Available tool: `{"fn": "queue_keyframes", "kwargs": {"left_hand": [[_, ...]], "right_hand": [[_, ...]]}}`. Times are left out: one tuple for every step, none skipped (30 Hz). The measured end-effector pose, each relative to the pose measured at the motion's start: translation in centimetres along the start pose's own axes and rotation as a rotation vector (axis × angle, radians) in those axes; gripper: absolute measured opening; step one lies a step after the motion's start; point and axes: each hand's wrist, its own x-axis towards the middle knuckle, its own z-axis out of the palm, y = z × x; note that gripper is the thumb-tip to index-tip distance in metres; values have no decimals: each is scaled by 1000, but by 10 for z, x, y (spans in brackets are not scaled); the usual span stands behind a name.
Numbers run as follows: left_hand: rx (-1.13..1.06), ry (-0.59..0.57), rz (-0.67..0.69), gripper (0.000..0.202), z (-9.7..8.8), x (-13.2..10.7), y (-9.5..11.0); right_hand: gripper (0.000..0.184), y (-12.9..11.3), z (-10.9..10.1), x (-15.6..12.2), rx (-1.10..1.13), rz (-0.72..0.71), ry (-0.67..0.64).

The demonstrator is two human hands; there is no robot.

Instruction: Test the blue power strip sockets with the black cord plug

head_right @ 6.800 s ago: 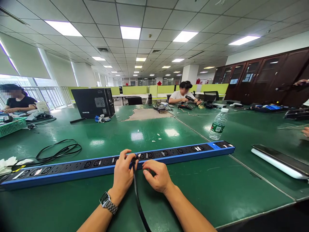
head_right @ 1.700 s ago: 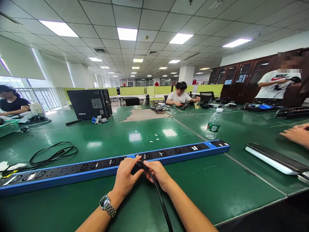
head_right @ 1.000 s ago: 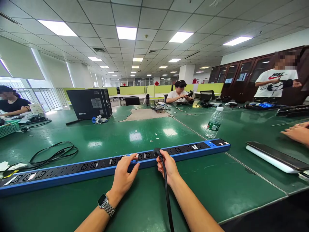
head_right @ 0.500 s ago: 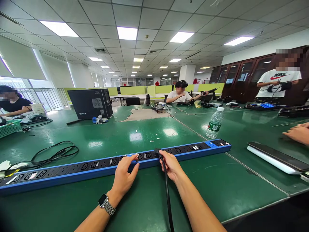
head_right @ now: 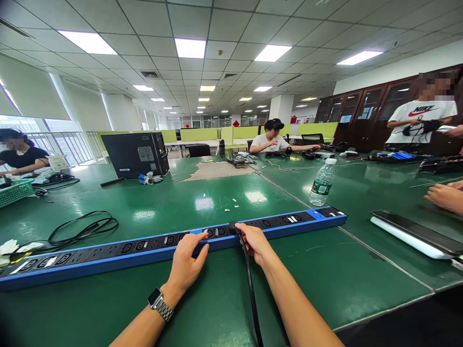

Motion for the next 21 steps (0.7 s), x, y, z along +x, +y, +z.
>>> {"fn": "queue_keyframes", "kwargs": {"left_hand": [[3,1,0,27,0,0,0],[4,2,-1,26,-1,0,0],[3,3,-2,26,-1,0,0],[2,4,-4,26,-2,0,0],[1,4,-4,26,-2,1,0],[-1,5,-4,26,-3,1,1],[-2,7,-3,26,-3,1,0],[-4,8,-2,25,-3,2,0],[-5,9,-2,25,-3,2,0],[-7,8,-2,25,-3,2,0],[-9,6,-3,25,-3,2,0],[-10,4,-3,25,-3,2,-1],[-10,-1,-3,26,-2,1,-1],[-7,-6,-3,28,-2,1,0],[-2,-11,-3,30,-2,1,0],[6,-16,-1,33,-3,1,1],[16,-19,2,37,-3,1,1],[29,-23,9,41,-3,1,2],[42,-27,20,45,-4,2,3],[54,-34,34,48,-4,2,4],[65,-43,51,50,-4,3,5]], "right_hand": [[35,3,1,0,-16,-16,17],[37,5,1,-1,-29,-35,30],[40,7,3,-1,-35,-55,30],[41,9,4,-1,-33,-72,15],[43,11,5,-2,-20,-87,-11],[43,12,6,-2,2,-96,-45],[43,12,7,-2,31,-104,-76],[42,13,8,-2,64,-113,-101],[41,13,8,-2,101,-127,-117],[41,13,8,-1,139,-145,-130],[41,13,8,-1,176,-166,-146],[42,13,8,-1,206,-191,-164],[43,14,8,-2,226,-214,-186],[45,14,8,-2,232,-234,-211],[47,15,9,-3,224,-248,-243],[49,16,11,-5,204,-262,-282],[50,17,14,-7,179,-273,-327],[51,18,17,-10,153,-283,-375],[50,20,20,-13,129,-293,-423],[49,21,23,-16,109,-302,-471],[47,22,26,-19,95,-310,-515]]}}
